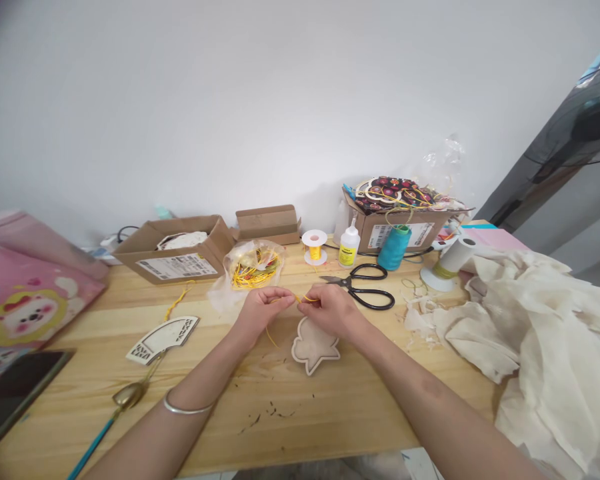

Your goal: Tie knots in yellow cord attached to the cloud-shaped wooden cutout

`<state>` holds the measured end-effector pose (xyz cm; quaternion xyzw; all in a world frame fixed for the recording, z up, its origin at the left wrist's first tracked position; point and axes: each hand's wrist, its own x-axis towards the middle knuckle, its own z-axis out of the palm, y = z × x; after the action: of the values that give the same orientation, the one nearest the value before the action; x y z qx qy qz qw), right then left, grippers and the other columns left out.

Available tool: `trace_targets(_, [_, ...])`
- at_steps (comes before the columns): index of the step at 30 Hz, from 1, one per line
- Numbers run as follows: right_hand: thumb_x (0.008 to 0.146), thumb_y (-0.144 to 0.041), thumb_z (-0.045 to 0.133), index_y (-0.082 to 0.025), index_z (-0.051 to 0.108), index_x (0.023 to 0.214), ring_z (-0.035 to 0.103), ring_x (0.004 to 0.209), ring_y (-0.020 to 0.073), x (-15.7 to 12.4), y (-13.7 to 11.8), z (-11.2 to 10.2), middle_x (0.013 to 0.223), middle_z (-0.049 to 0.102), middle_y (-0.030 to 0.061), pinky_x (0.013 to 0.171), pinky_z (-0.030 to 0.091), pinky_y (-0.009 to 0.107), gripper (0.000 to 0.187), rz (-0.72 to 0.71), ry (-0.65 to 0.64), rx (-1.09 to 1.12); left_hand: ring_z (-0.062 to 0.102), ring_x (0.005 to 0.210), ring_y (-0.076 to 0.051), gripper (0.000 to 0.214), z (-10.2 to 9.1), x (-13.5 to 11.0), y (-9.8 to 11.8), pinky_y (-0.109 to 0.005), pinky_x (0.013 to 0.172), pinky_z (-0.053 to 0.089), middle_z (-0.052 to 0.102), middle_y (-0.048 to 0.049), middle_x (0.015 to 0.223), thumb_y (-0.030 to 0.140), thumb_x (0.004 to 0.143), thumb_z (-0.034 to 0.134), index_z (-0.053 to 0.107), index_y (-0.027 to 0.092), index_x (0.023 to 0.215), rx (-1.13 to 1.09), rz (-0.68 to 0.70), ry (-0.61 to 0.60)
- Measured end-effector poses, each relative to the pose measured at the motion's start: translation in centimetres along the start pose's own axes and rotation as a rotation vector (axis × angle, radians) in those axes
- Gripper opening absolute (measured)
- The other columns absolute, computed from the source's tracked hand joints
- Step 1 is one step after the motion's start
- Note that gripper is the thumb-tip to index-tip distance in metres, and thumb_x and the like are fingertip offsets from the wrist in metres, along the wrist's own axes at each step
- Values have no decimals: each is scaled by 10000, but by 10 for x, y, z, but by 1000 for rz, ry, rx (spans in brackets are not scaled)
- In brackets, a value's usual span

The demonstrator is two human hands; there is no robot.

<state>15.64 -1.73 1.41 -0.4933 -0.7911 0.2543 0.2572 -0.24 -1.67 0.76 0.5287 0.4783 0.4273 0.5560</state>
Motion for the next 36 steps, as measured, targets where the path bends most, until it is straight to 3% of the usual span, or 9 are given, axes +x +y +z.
trace_targets(6, [721, -291, 437, -147, 443, 502, 339, 489, 56, -2, -3, -1, 538, 408, -33, 460, 238, 186, 262, -34, 12, -85, 504, 580, -86, 178, -1, 0, 0, -193, 571, 373, 614, -4, 638, 280, 572, 625, 625, 134, 674, 4, 17, 11])
trace_targets(11, [628, -406, 539, -158, 516, 556, 316, 460, 57, -4, -8, 0, 502, 376, -49, 419, 224, 179, 259, 36, -37, 5, 473, 527, -63, 170, 0, -3, 1, -176, 524, 351, 595, 10, 602, 273, 574, 627, 619, 131, 669, -25, 8, -20])
trace_targets(17, [615, -319, 557, -147, 526, 512, 341, 462, 53, -3, -7, -1, 515, 423, -40, 421, 222, 182, 203, 57, -4, -13, 445, 489, -56, 172, 1, -3, 1, -170, 475, 320, 581, 5, 569, 267, 566, 634, 614, 121, 654, -34, -4, -44])
trace_targets(21, [660, -299, 513, -136, 452, 445, 318, 462, 52, -2, -8, -5, 490, 380, -44, 428, 223, 184, 277, 6, 14, -16, 414, 463, -46, 178, 0, -2, 3, -167, 447, 296, 567, 10, 559, 277, 567, 630, 615, 127, 662, -33, -2, -6])
trace_targets(25, [704, -328, 461, -130, 441, 452, 302, 457, 52, -1, -10, -7, 487, 339, -43, 414, 224, 181, 321, 3, -49, 149, 301, 374, -23, 215, -1, -2, 5, -171, 380, 214, 478, 42, 443, 301, 563, 626, 610, 117, 673, -22, -22, 11])
trace_targets(32, [725, -429, 408, -117, 552, 691, 241, 412, 41, -4, -11, 3, 480, 285, -58, 361, 188, 166, 346, 119, -183, 511, 180, 341, -8, 237, -3, -2, 4, -180, 362, 88, 341, 82, 366, 329, 562, 626, 590, 121, 670, -125, -43, -18])
trace_targets(36, [683, -433, 470, -116, 545, 596, 231, 431, 44, -2, -10, 5, 480, 288, -50, 364, 172, 172, 337, 119, -71, 451, 203, 349, -9, 242, -3, -2, 4, -182, 365, 87, 383, 72, 391, 334, 555, 633, 585, 121, 660, -126, -56, -48])
